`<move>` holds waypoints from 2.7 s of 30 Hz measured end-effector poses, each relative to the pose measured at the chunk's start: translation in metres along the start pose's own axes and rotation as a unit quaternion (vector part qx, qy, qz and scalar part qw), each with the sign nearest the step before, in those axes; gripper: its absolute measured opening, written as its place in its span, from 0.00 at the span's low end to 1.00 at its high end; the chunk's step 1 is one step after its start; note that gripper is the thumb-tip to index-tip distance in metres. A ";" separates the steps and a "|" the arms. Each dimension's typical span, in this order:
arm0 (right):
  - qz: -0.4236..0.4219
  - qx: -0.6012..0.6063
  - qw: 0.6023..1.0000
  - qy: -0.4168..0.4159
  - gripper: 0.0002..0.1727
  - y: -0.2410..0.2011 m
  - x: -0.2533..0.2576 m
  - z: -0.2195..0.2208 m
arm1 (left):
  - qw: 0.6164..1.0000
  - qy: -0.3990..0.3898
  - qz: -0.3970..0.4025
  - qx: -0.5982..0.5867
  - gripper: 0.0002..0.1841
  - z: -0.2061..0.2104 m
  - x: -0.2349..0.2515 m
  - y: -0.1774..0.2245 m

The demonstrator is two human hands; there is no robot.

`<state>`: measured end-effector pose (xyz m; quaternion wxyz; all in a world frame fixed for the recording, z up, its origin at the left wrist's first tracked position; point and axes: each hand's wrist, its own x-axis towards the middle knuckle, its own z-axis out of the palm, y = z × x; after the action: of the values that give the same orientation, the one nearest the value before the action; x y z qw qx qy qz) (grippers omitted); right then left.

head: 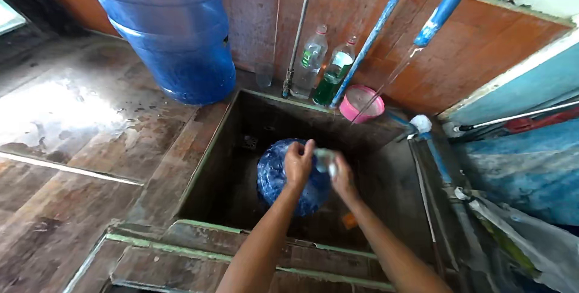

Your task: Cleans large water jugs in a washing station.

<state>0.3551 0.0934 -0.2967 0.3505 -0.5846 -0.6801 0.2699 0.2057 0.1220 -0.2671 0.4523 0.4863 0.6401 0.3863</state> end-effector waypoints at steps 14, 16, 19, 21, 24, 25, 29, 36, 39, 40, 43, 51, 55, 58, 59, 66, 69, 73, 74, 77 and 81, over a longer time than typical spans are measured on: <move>-0.046 -0.052 0.997 -0.019 0.21 0.040 -0.015 0.044 | 0.940 -0.167 0.225 0.194 0.18 -0.034 0.008 -0.028; -0.061 -0.015 0.998 0.030 0.16 0.034 -0.064 0.046 | 0.957 -0.096 0.135 0.238 0.23 -0.039 -0.009 -0.019; -0.017 0.047 0.998 0.026 0.16 0.020 -0.037 0.052 | 0.969 0.007 0.112 0.220 0.19 -0.014 -0.021 -0.020; -0.005 0.048 0.998 -0.027 0.18 0.021 0.022 0.052 | 0.963 -0.033 0.172 0.204 0.17 0.003 -0.026 -0.020; 0.031 0.065 0.994 -0.077 0.18 0.032 0.079 0.051 | 0.916 -0.179 0.299 0.197 0.14 0.014 -0.037 -0.023; 0.019 0.049 0.997 -0.059 0.19 0.039 0.074 0.047 | 0.896 -0.230 0.327 0.195 0.13 0.005 -0.035 -0.024; -0.035 -0.006 0.999 0.016 0.17 0.043 -0.032 0.020 | 0.939 -0.135 0.224 0.222 0.22 -0.038 -0.022 -0.028; -0.001 0.034 0.999 -0.043 0.19 0.042 0.061 0.032 | 0.950 -0.133 0.234 0.160 0.26 0.014 -0.012 -0.024; -0.045 0.035 0.997 -0.047 0.17 0.050 0.059 0.043 | 0.938 -0.229 0.208 0.158 0.30 -0.020 -0.004 -0.023; -0.078 0.017 0.996 -0.035 0.18 0.051 0.031 0.042 | 0.954 -0.194 0.190 0.127 0.31 -0.031 -0.005 -0.033; -0.134 0.040 0.990 0.024 0.16 0.051 -0.039 0.042 | 0.994 -0.009 0.105 0.038 0.39 -0.020 -0.018 -0.059; -0.029 0.030 0.992 -0.118 0.18 0.039 0.091 0.054 | 0.980 -0.137 0.142 0.010 0.37 -0.015 -0.007 -0.061; -0.141 0.015 0.989 -0.033 0.18 0.054 -0.006 0.047 | 0.971 -0.224 0.080 0.033 0.40 -0.057 -0.015 -0.059; -0.149 0.033 0.988 -0.009 0.17 0.057 -0.042 0.042 | 0.995 -0.017 0.084 -0.049 0.39 -0.012 -0.040 -0.075; -0.138 0.034 0.990 -0.019 0.18 0.053 -0.030 0.042 | 0.991 0.061 0.098 -0.065 0.38 0.007 -0.041 -0.077; -0.001 0.058 0.947 -0.316 0.26 0.041 0.168 0.017 | 0.977 -0.005 0.135 -0.165 0.35 0.008 -0.005 -0.008; 0.104 0.107 0.943 -0.298 0.24 0.084 0.160 -0.001 | 0.948 0.023 0.101 -0.302 0.31 -0.019 0.017 -0.027; 0.181 0.043 0.975 -0.125 0.25 0.142 0.049 0.024 | 0.930 0.215 -0.129 -0.267 0.33 -0.035 0.071 -0.104; 0.137 0.018 0.985 -0.107 0.25 0.149 0.017 0.033 | 0.913 0.263 -0.181 -0.252 0.36 -0.037 0.083 -0.120; -0.040 0.031 0.996 -0.067 0.24 0.131 -0.035 0.067 | 0.889 0.290 -0.256 -0.246 0.33 -0.056 0.111 -0.159; -0.131 0.073 0.984 -0.101 0.22 0.086 0.057 0.095 | 0.918 0.174 -0.207 -0.291 0.21 -0.056 0.121 -0.155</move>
<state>0.3279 0.1681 -0.4123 0.3545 -0.4330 -0.7609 0.3284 0.0953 0.2007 -0.4203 0.5248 0.1150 0.6545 0.5320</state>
